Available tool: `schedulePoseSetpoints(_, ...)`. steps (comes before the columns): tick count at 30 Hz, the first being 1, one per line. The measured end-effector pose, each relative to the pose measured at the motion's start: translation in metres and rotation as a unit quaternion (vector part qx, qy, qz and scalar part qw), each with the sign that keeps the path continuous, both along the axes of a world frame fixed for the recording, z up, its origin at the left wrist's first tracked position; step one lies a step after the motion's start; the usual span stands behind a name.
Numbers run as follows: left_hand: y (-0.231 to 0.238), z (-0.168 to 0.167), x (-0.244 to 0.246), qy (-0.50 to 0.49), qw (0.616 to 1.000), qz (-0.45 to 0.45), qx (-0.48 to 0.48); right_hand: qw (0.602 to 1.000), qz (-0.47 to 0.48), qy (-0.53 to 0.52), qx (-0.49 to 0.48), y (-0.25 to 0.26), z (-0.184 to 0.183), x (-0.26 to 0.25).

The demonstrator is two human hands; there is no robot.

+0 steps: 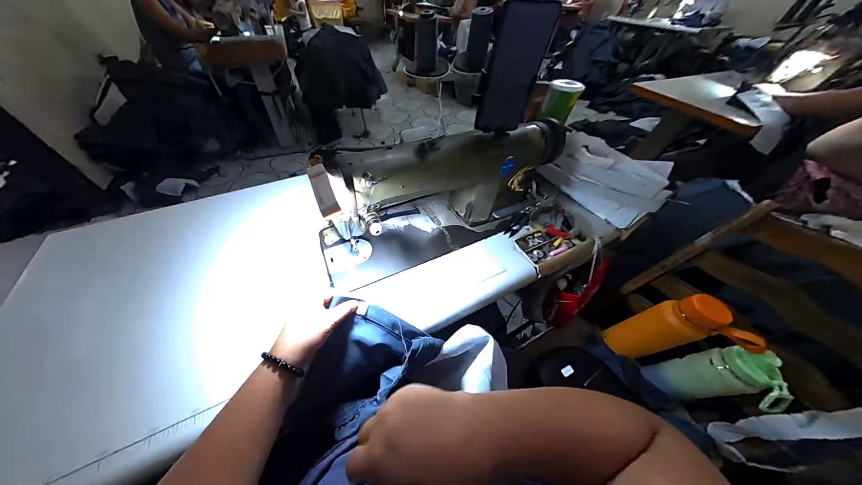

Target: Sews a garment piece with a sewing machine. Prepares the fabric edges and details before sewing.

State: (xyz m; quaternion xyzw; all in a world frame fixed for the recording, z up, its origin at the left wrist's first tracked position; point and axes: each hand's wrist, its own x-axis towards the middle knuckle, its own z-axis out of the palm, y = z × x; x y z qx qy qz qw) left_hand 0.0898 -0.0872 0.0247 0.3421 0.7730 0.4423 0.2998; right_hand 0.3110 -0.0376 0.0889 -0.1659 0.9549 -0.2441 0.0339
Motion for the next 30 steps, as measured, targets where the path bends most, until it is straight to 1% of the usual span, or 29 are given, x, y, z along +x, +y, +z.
schedulePoseSetpoints(1,0.002,0.000,0.000,0.005,1.000,0.009,-0.011,0.996,0.020,-0.085,0.017,-0.004,-0.004,-0.003)
schedulePoseSetpoints(2,0.003,-0.001,0.000,0.008,1.000,0.015,-0.019,0.986,0.006,-0.157,0.046,-0.006,-0.010,-0.009)
schedulePoseSetpoints(3,0.004,-0.001,0.001,0.006,1.000,0.017,-0.024,0.974,-0.031,-0.211,0.079,-0.005,-0.018,-0.014)
schedulePoseSetpoints(5,0.003,-0.002,0.002,0.008,0.999,0.020,-0.029,0.941,-0.121,-0.282,0.141,-0.004,-0.028,-0.022)
schedulePoseSetpoints(6,0.002,-0.002,0.002,0.009,0.999,0.021,-0.032,0.925,-0.152,-0.308,0.162,-0.004,-0.029,-0.025)
schedulePoseSetpoints(7,0.001,-0.002,0.001,0.011,0.999,0.020,-0.036,0.918,-0.169,-0.315,0.174,-0.004,-0.029,-0.026)
schedulePoseSetpoints(11,-0.003,0.000,0.000,0.010,0.999,0.018,-0.043,0.933,-0.203,-0.247,0.166,0.003,-0.031,-0.028)
schedulePoseSetpoints(14,-0.004,0.000,0.002,0.010,0.999,0.016,-0.034,0.931,-0.230,-0.226,0.172,0.009,-0.030,-0.035)
schedulePoseSetpoints(16,-0.006,-0.001,0.000,0.018,0.999,0.010,-0.025,0.934,-0.236,-0.199,0.180,0.017,-0.022,-0.034)
schedulePoseSetpoints(17,-0.007,-0.001,-0.001,0.022,0.999,0.012,-0.024,0.938,-0.243,-0.164,0.184,0.023,-0.014,-0.031)
schedulePoseSetpoints(19,-0.013,0.000,-0.009,0.018,0.999,0.025,-0.021,0.940,-0.282,-0.046,0.186,0.043,0.008,-0.021)
schedulePoseSetpoints(20,-0.017,0.000,-0.014,0.012,0.999,0.033,-0.019,0.931,-0.315,0.029,0.183,0.055,0.020,-0.014)
schedulePoseSetpoints(21,-0.021,-0.001,-0.018,0.003,0.999,0.046,-0.013,0.913,-0.346,0.103,0.189,0.069,0.027,-0.009)
schedulePoseSetpoints(22,-0.024,-0.001,-0.021,-0.008,0.998,0.055,-0.005,0.893,-0.367,0.167,0.201,0.082,0.029,-0.005)
schedulePoseSetpoints(23,-0.026,-0.001,-0.022,-0.022,0.998,0.055,0.005,0.879,-0.378,0.206,0.206,0.093,0.024,-0.005)
schedulePoseSetpoints(24,-0.027,0.000,-0.021,-0.038,0.998,0.044,0.013,0.878,-0.381,0.217,0.193,0.100,0.015,-0.008)
schedulePoseSetpoints(27,-0.025,0.009,-0.005,-0.090,0.996,-0.023,0.014,0.914,-0.377,0.142,0.051,0.102,-0.024,-0.021)
schedulePoseSetpoints(30,-0.021,0.011,0.008,-0.094,0.990,-0.104,-0.015,0.915,-0.384,0.116,-0.048,0.094,-0.052,-0.029)
